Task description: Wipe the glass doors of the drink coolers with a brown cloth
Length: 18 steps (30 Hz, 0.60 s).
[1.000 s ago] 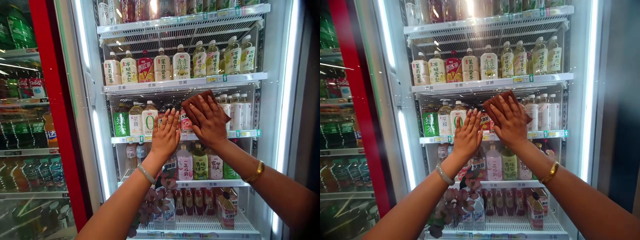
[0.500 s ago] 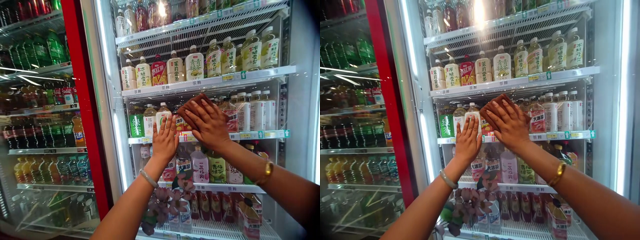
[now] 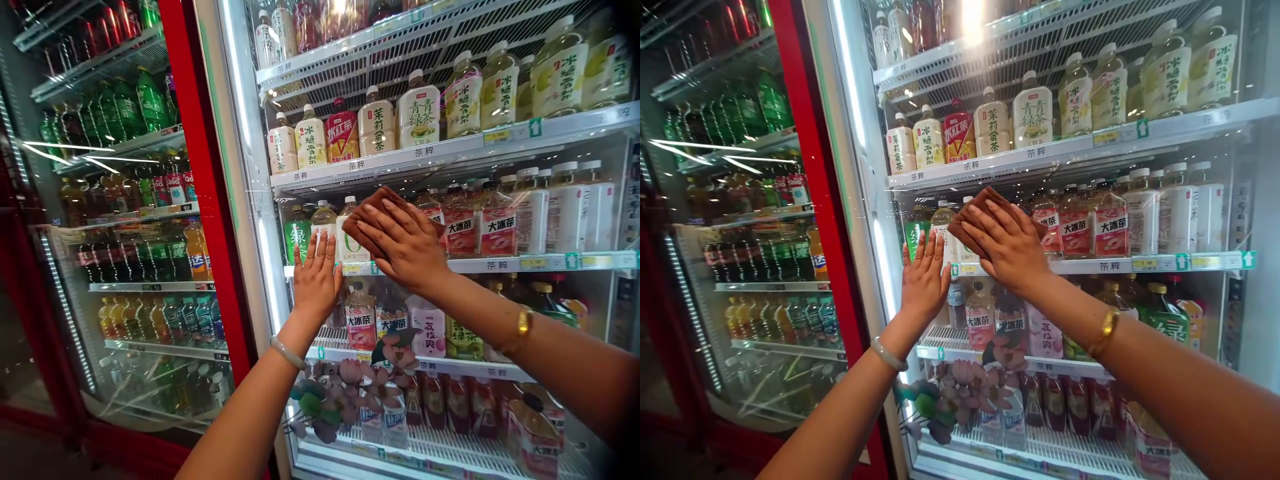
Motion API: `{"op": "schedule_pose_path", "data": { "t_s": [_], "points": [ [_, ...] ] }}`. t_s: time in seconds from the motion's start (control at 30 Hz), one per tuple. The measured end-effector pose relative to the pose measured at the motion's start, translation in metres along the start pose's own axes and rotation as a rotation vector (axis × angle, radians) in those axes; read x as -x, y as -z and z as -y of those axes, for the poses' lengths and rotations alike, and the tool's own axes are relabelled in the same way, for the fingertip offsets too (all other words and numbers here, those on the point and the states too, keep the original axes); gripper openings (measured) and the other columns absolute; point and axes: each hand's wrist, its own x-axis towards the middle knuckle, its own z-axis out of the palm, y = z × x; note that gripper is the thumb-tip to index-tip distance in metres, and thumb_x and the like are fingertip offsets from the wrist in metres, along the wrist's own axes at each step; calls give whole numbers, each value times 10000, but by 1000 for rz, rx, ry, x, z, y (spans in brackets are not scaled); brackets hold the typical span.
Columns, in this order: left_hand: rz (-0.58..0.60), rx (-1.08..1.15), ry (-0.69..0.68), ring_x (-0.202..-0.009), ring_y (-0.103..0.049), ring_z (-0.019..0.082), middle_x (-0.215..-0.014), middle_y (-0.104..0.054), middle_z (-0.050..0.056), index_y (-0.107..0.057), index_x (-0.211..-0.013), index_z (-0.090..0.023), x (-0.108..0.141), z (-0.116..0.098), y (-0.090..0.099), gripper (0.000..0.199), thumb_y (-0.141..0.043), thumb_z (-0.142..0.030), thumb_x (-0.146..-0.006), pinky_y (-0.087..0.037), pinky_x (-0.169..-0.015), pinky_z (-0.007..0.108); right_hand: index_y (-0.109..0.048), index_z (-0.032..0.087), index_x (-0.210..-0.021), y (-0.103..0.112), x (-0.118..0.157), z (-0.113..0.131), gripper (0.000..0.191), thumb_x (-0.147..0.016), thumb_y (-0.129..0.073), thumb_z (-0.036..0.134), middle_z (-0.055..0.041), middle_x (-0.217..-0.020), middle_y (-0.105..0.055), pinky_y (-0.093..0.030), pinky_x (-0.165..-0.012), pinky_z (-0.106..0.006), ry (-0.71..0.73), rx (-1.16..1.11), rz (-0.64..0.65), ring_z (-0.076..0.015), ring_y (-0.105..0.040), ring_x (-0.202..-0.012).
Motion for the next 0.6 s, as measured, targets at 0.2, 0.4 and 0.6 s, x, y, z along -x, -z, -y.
{"op": "schedule_pose_path", "data": {
  "t_s": [0.2,0.4,0.6],
  "points": [
    [83,-34,56,-1637,-165,295,-1742,-234,150,-247,-1666,-140,17,14,12,671,-455,-272,-1041,-111,-1342,608,-313,276,-1646,-26,-2,51,713,-993,-581,374,-21,-1717,-309,-200,-1309,-584,119,-75,26,-283,-278,-1604],
    [146,-24,33,-1643,-127,267,-1746,-233,133,-164,-1685,-171,33,29,19,678,-410,-308,-1068,-99,-1344,599,-308,322,-1643,-25,-4,39,671,-1017,-549,342,16,-1705,-344,-176,-1331,-545,158,-136,14,-237,-275,-1608],
    [139,0,134,-1636,-159,290,-1715,-315,174,-299,-1646,-131,39,45,16,607,-382,-305,-1070,-155,-1334,609,-331,247,-1640,-56,-44,87,726,-970,-586,363,-55,-1751,-220,-119,-1328,-614,7,-154,5,-300,-174,-1636]
  ]
}}
